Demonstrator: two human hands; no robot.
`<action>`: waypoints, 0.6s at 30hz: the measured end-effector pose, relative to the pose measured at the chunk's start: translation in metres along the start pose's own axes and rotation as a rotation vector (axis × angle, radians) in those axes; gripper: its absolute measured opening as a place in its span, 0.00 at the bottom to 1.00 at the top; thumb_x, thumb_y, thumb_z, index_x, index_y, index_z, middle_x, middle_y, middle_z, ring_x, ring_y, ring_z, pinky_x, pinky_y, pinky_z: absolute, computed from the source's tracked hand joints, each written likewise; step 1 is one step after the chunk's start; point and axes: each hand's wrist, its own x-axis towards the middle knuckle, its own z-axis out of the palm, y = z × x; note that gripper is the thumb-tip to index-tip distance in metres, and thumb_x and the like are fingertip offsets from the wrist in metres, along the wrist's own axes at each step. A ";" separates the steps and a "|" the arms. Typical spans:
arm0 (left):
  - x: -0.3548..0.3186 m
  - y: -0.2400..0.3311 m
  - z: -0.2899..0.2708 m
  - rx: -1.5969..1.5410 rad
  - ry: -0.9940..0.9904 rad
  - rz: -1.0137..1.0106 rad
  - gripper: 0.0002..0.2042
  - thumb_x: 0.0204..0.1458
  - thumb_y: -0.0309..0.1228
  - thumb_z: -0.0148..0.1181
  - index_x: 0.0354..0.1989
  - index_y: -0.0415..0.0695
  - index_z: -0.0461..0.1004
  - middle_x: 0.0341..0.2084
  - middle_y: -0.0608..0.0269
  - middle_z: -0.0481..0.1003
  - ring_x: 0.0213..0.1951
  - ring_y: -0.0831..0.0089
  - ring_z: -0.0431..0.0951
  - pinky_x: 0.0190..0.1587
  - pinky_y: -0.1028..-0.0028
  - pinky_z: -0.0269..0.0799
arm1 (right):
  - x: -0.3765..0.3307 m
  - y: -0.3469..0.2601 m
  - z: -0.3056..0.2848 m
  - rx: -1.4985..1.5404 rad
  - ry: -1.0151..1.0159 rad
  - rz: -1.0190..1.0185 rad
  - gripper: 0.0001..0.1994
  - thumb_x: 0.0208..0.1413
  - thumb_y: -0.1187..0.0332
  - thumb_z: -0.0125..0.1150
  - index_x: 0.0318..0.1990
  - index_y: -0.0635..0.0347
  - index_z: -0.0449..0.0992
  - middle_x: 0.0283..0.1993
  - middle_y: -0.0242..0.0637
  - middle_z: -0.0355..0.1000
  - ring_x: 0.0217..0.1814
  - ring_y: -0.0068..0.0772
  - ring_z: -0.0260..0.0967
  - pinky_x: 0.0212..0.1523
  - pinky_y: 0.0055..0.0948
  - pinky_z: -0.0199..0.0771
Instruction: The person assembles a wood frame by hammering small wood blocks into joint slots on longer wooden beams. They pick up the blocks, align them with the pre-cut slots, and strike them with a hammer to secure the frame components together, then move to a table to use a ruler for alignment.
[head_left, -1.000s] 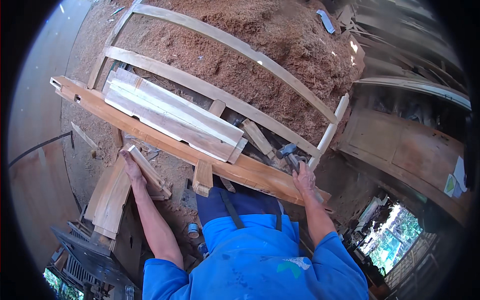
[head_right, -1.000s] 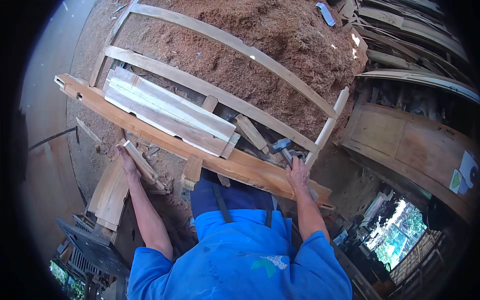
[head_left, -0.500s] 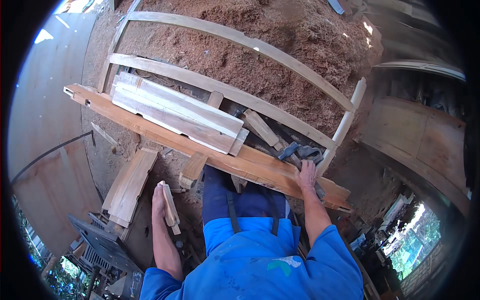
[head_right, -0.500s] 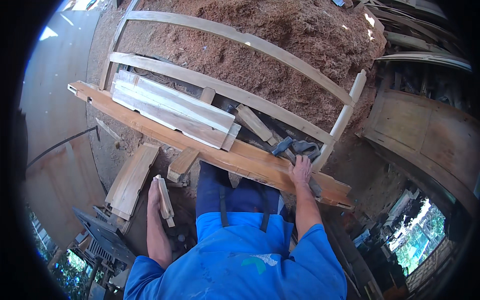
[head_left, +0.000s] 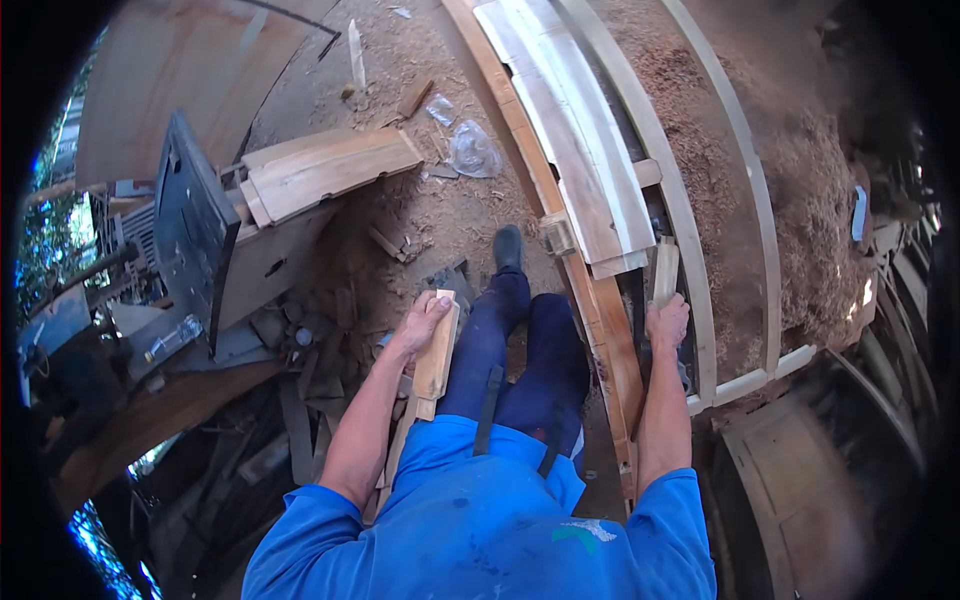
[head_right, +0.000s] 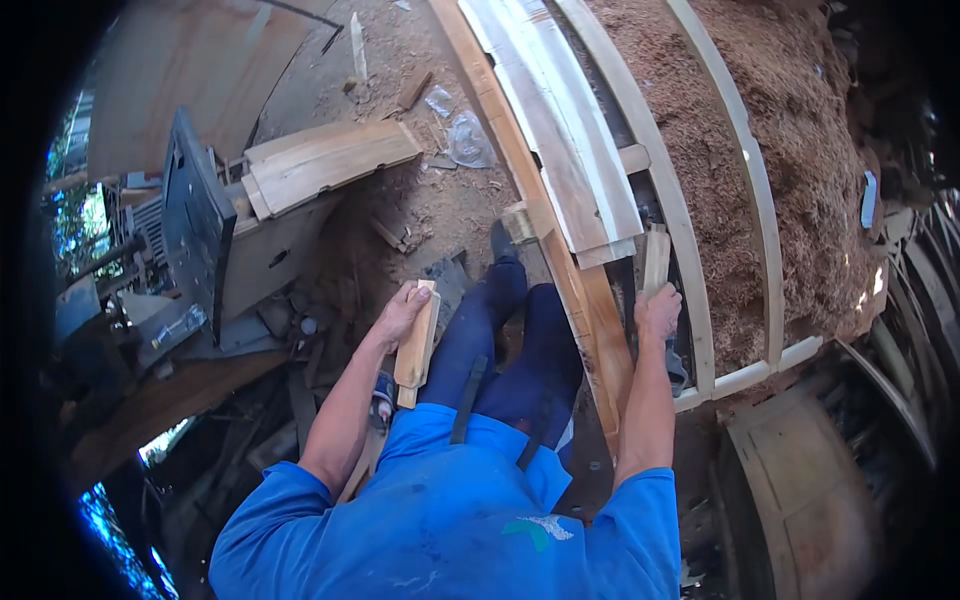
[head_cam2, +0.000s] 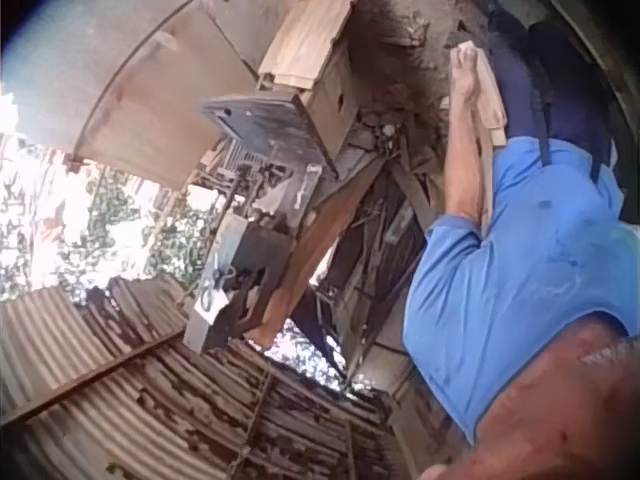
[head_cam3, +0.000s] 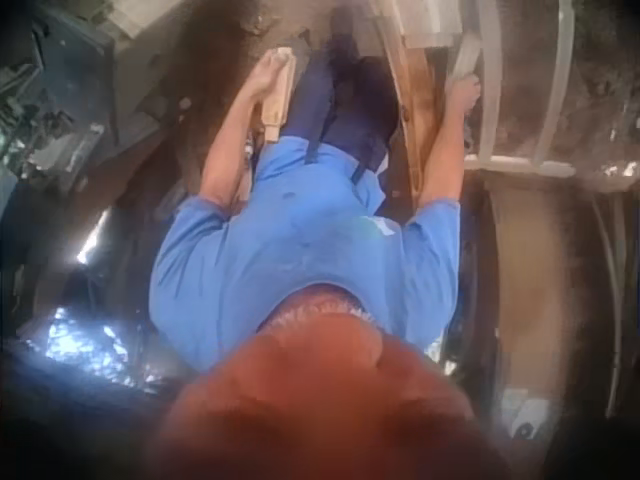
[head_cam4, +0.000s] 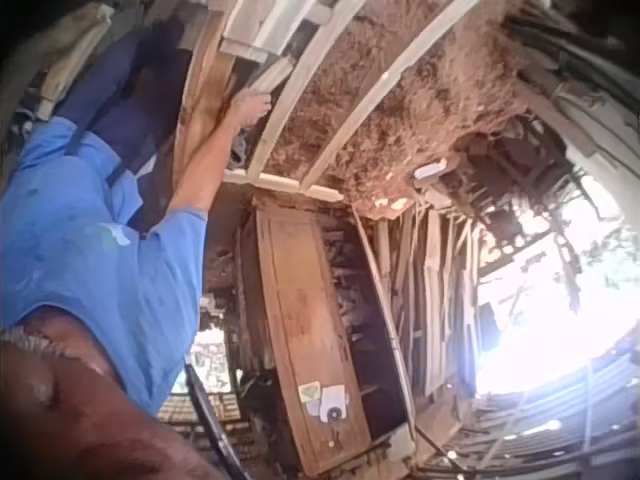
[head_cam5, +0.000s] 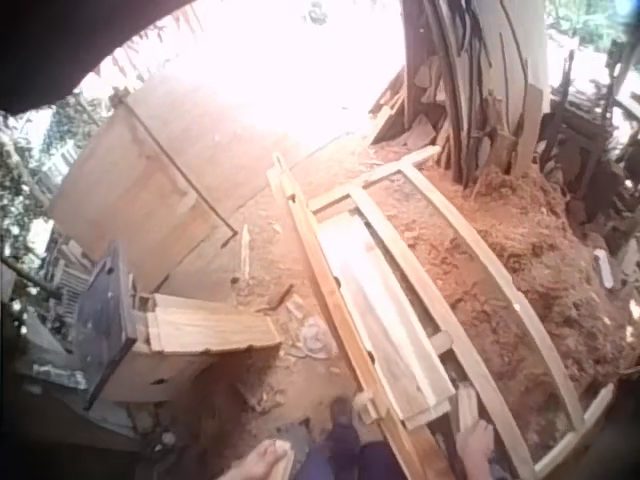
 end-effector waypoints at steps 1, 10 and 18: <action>0.003 -0.012 -0.001 -0.028 0.019 0.056 0.29 0.60 0.55 0.58 0.59 0.44 0.68 0.48 0.55 0.76 0.50 0.66 0.75 0.54 0.66 0.71 | -0.006 0.004 -0.006 0.025 0.028 -0.044 0.29 0.51 0.55 0.68 0.54 0.63 0.67 0.51 0.56 0.69 0.55 0.59 0.70 0.52 0.51 0.73; 0.033 -0.117 0.001 -0.586 0.081 0.190 0.26 0.62 0.43 0.61 0.66 0.48 0.65 0.47 0.61 0.76 0.46 0.73 0.77 0.50 0.70 0.75 | -0.163 0.045 -0.069 0.529 0.245 -0.192 0.22 0.60 0.63 0.51 0.56 0.70 0.65 0.45 0.44 0.70 0.36 0.33 0.72 0.30 0.30 0.75; 0.013 -0.148 0.010 -0.376 0.271 0.161 0.25 0.62 0.50 0.54 0.53 0.38 0.69 0.45 0.42 0.77 0.50 0.49 0.78 0.52 0.57 0.72 | -0.321 -0.173 -0.041 0.312 -0.273 -0.526 0.30 0.54 0.64 0.63 0.61 0.70 0.62 0.48 0.57 0.73 0.45 0.49 0.75 0.49 0.41 0.75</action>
